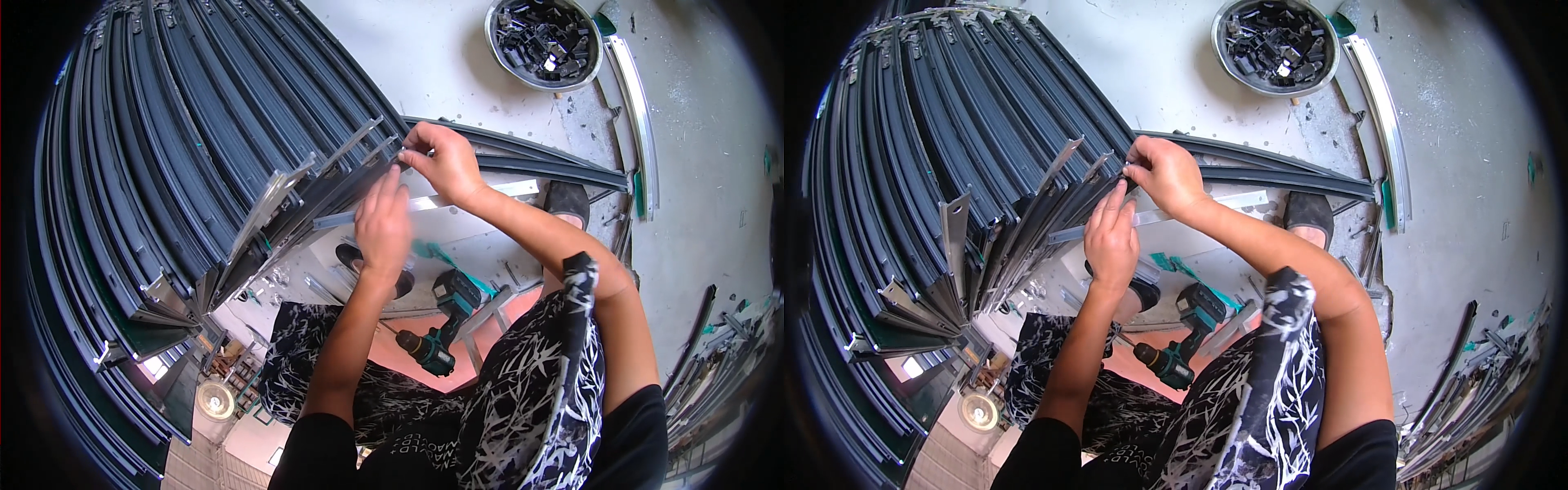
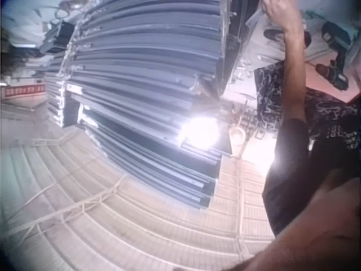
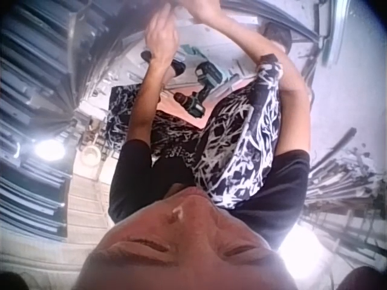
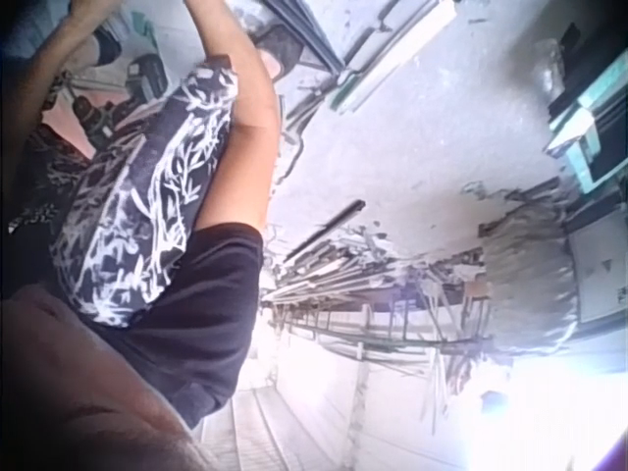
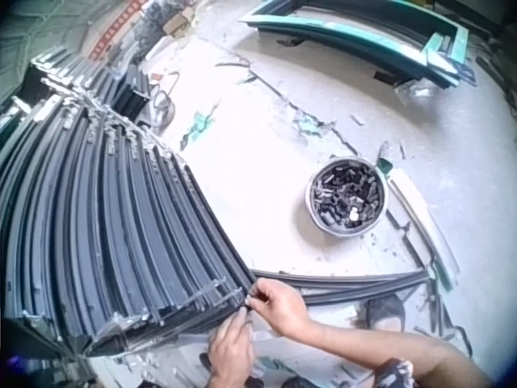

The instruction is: The person picks up metal brackets from a bowl and slides them into the slots at the corners of stacked metal frames by hand.

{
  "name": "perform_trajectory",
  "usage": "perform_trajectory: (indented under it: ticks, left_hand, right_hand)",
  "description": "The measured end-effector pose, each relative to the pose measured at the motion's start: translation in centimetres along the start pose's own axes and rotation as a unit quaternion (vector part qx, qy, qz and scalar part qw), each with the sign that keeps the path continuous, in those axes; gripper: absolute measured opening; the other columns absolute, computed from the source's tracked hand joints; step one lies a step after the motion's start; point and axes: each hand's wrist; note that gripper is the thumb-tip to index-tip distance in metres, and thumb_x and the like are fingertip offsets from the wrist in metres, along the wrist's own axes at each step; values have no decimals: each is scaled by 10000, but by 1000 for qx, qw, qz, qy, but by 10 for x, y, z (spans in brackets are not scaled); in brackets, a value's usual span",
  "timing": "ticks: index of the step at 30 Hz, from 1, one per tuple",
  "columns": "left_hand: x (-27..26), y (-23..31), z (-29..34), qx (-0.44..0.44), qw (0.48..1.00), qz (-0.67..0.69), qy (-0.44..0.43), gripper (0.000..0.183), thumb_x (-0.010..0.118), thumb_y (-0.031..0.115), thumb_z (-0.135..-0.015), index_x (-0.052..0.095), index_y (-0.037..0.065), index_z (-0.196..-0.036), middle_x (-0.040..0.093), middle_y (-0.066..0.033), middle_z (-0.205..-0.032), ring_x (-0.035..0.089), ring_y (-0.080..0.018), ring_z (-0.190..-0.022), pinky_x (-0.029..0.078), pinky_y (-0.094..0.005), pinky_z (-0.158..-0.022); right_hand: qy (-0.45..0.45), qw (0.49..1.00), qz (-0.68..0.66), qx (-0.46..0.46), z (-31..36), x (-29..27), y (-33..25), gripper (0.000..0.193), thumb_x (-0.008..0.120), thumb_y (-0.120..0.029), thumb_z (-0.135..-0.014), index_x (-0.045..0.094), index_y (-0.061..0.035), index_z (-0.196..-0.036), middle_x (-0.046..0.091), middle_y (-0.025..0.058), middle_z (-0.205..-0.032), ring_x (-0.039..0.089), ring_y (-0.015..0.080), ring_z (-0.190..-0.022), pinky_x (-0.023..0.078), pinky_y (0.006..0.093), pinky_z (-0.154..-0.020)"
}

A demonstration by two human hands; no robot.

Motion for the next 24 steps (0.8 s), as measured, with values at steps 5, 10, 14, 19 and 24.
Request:
perform_trajectory:
  ticks: [5,10,14,19,24]
  left_hand:
    - [0,-6,-5,12,1000,-19,-5,279,624,0,-813,700,-2,-1081,622,-114,-1331,602,-303,-1189,478,-418,-978]
    - [6,-12,4,-13,1000,-21,-1,308,605,-6,-827,688,-9,-1124,611,-105,-1357,593,-303,-1207,466,-414,-1010]
    - [-1,-13,13,-31,999,-7,-30,322,578,-15,-848,667,-25,-1158,575,-120,-1408,558,-339,-1247,437,-425,-1054]
    - [-5,-62,63,-100,993,-33,-59,268,573,10,-874,693,-9,-1113,568,-142,-1418,530,-397,-1255,424,-447,-1070]
    - [-6,-112,104,-133,983,-110,-66,243,516,16,-881,703,-16,-1033,597,-170,-1368,556,-397,-1219,452,-455,-1036]
  right_hand:
    - [22,1000,17,-15,2,12,3,188,798,-73,-742,641,-41,-841,587,89,-787,585,234,-759,488,345,-677]
    - [3,998,29,-47,1,12,8,176,781,-69,-770,650,-25,-880,607,84,-800,603,209,-767,493,327,-677]
    - [35,996,-55,54,7,-22,15,166,728,-83,-842,676,-7,-980,674,91,-854,649,185,-746,526,307,-702]
    - [99,990,72,65,12,-103,28,141,681,-110,-856,699,-27,-969,702,145,-907,693,271,-826,544,366,-763]
    - [158,895,415,-46,-23,-207,39,158,672,-114,-816,746,-127,-955,692,97,-919,665,307,-900,536,429,-784]
Point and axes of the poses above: each hand's wrist, its own z-axis away from the middle knuckle, its own x-axis out of the palm, y = z × x
